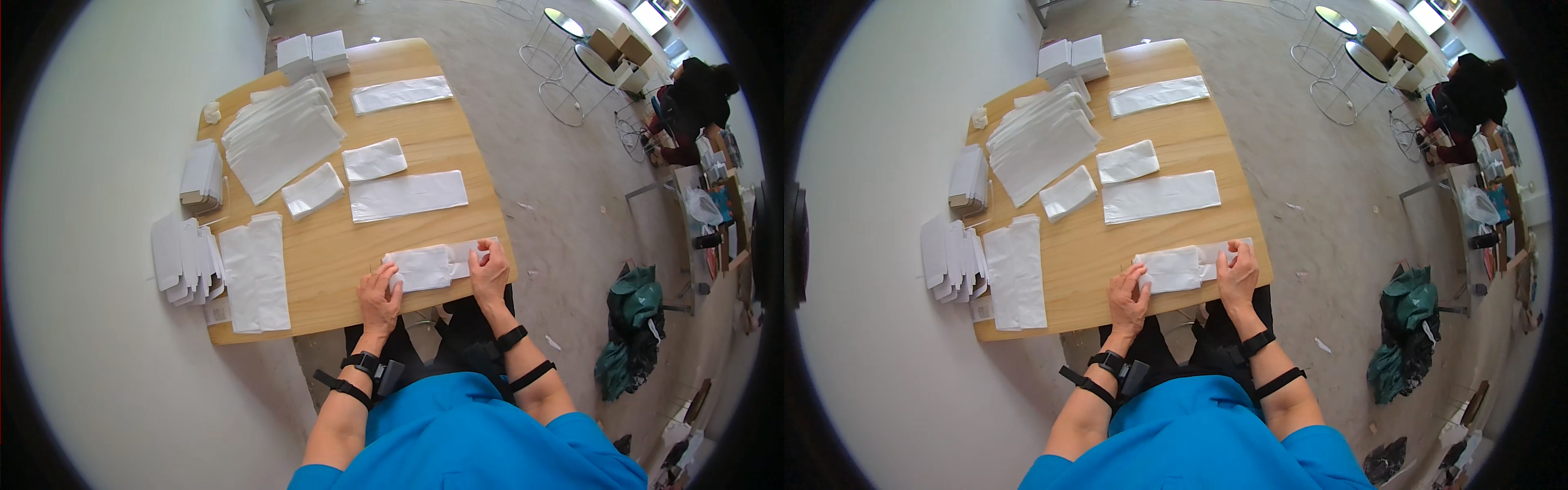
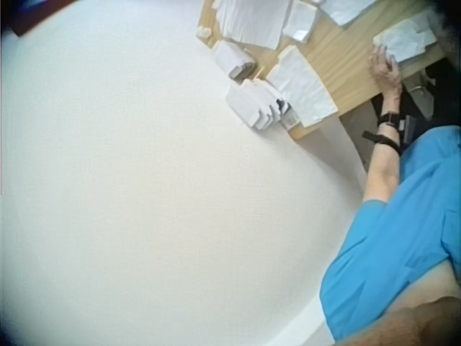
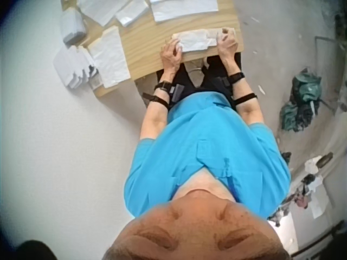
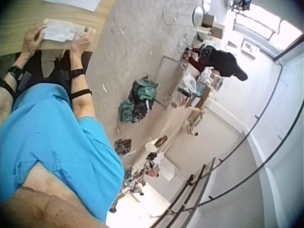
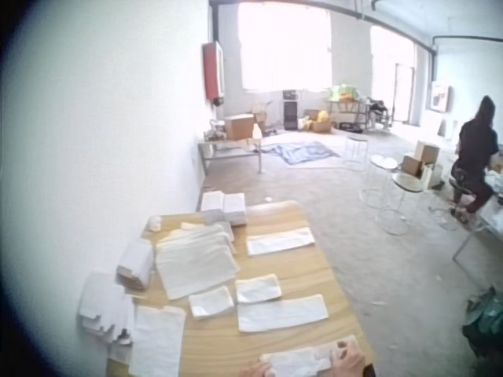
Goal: Folding long white plastic bags at a wooden table.
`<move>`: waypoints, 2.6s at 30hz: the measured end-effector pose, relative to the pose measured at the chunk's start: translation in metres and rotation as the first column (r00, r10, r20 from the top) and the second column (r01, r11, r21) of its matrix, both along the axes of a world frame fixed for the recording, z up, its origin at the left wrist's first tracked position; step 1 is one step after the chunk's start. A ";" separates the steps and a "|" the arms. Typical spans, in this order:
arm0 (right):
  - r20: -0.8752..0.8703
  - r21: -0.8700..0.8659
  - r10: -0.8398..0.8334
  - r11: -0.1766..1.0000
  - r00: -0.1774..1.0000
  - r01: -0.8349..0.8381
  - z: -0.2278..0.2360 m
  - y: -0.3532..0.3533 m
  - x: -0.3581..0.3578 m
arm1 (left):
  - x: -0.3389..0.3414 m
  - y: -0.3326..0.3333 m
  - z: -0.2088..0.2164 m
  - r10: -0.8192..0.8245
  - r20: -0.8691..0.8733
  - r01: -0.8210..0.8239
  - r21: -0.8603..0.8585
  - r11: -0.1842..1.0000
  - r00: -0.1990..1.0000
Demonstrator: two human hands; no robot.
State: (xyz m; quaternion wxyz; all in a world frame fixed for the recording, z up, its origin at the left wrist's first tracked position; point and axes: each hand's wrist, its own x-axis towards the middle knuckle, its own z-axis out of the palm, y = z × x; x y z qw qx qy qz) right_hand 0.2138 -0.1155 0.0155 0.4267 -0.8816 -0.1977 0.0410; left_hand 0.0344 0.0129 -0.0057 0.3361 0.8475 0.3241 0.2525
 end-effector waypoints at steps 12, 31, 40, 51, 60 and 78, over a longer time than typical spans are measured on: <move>0.020 0.106 0.363 0.926 0.932 -0.363 -0.016 0.139 0.016 | -0.012 0.026 0.012 0.168 0.135 -0.142 -0.185 0.972 0.977; 0.100 -0.021 0.295 0.955 0.950 -0.294 -0.065 0.185 0.029 | 0.089 0.145 -0.011 0.344 -0.194 -0.385 -0.249 0.889 0.919; -0.769 0.220 0.320 0.945 0.553 -0.242 0.002 0.141 -0.001 | 0.093 0.118 0.046 0.196 0.254 -0.116 -0.299 0.947 0.947; -0.717 0.660 0.649 0.515 0.256 0.547 0.012 0.052 -0.009 | -0.044 0.076 0.138 0.272 0.431 0.280 -0.846 0.453 0.860; -0.744 0.506 0.403 0.861 0.533 0.055 -0.008 -0.048 -0.058 | -0.125 0.032 0.067 0.247 0.277 0.152 -0.891 0.427 0.928; -0.308 -0.039 0.193 0.976 0.932 -0.215 -0.028 0.013 0.010 | -0.075 0.090 -0.005 0.287 0.023 -0.183 -0.721 0.668 0.958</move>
